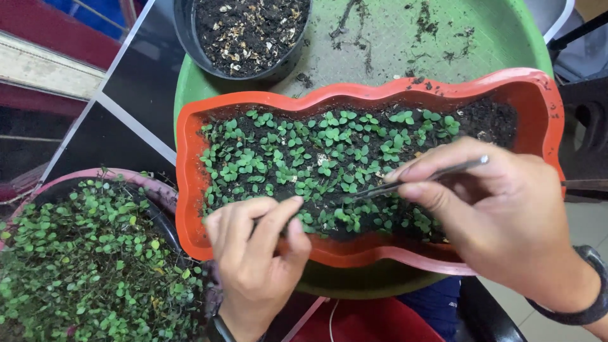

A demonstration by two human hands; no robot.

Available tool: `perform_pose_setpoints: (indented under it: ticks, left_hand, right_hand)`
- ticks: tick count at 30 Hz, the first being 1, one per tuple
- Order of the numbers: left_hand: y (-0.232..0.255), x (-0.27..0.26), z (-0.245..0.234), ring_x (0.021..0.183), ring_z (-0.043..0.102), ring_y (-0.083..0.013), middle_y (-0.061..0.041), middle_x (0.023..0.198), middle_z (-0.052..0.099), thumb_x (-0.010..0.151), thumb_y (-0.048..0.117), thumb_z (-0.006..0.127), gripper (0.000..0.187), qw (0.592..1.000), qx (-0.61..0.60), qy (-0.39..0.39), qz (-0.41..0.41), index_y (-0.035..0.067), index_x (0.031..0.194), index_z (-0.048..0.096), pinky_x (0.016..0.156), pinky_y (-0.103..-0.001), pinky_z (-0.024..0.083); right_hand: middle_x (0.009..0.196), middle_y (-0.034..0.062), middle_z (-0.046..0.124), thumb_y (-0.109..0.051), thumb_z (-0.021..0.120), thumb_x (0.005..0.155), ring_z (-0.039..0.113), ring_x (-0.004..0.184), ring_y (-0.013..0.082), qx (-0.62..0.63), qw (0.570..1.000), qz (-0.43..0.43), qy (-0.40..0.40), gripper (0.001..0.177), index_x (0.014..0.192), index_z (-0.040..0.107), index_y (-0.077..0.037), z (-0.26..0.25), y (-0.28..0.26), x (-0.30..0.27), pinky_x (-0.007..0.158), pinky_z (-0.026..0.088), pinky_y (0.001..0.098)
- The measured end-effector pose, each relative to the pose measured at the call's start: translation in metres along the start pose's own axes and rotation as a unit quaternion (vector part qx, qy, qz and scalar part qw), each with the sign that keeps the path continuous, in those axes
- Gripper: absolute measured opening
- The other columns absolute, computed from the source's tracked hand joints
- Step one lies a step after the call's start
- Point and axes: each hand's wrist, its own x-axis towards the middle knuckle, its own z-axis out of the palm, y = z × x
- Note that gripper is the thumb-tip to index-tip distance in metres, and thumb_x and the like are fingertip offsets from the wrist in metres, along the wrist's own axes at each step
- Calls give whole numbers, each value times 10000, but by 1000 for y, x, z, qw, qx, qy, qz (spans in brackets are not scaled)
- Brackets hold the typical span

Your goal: Transplanting small green seedlings from one container to another using tweezers and scissors.

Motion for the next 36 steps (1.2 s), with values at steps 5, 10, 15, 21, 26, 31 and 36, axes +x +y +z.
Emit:
perform_pose_setpoints:
  ticks: [5,10,15,21,26,31,36]
  left_hand:
    - [-15,-11,0,864,606,-222,-53,986,613,991,136,589,180,997,55,33,-41,102,1059,752,819,-403,381]
    - [-14,-8,0,863,566,-241,-75,995,591,1002,116,576,184,997,50,40,-40,88,1060,748,795,-406,395]
    - [-13,-6,0,876,588,-223,-59,997,607,1004,105,572,183,998,42,36,-35,101,1068,743,825,-393,394]
    - [-13,-7,2,870,556,-241,-57,1009,600,1005,102,576,185,998,49,30,-40,110,1057,753,805,-406,389]
    - [-14,-9,3,860,552,-251,-53,991,596,986,66,583,197,997,54,26,-53,112,1053,763,793,-411,380]
    - [-15,-12,3,858,551,-255,-61,993,593,993,63,579,199,997,56,26,-48,107,1048,766,803,-417,397]
    - [-16,-13,3,863,546,-254,-55,1003,594,974,18,604,207,998,51,24,-43,110,1073,760,805,-416,387]
  right_hand:
    - [911,21,804,-77,753,886,803,877,124,-134,976,-166,-49,45,897,709,-73,8,-8,6,796,637,237]
    - [916,-22,795,-153,744,916,780,822,106,-177,961,-201,-72,48,913,718,-112,15,4,15,723,594,236]
    - [864,-24,782,-192,717,939,758,740,123,-190,956,-201,-94,74,942,716,-118,18,10,20,631,573,262]
    - [851,-10,764,-175,702,953,743,741,145,-162,956,-214,-120,60,955,705,-116,21,7,26,649,555,266]
    - [837,26,713,-77,591,992,689,765,221,-146,947,-234,-162,78,966,658,-109,30,11,29,694,524,328]
    - [838,43,687,-47,567,994,658,773,247,-151,938,-255,-181,84,984,631,-101,37,21,30,699,520,355]
    - [810,51,669,-35,558,996,631,765,270,-149,930,-270,-198,100,939,626,-82,38,22,32,706,509,372]
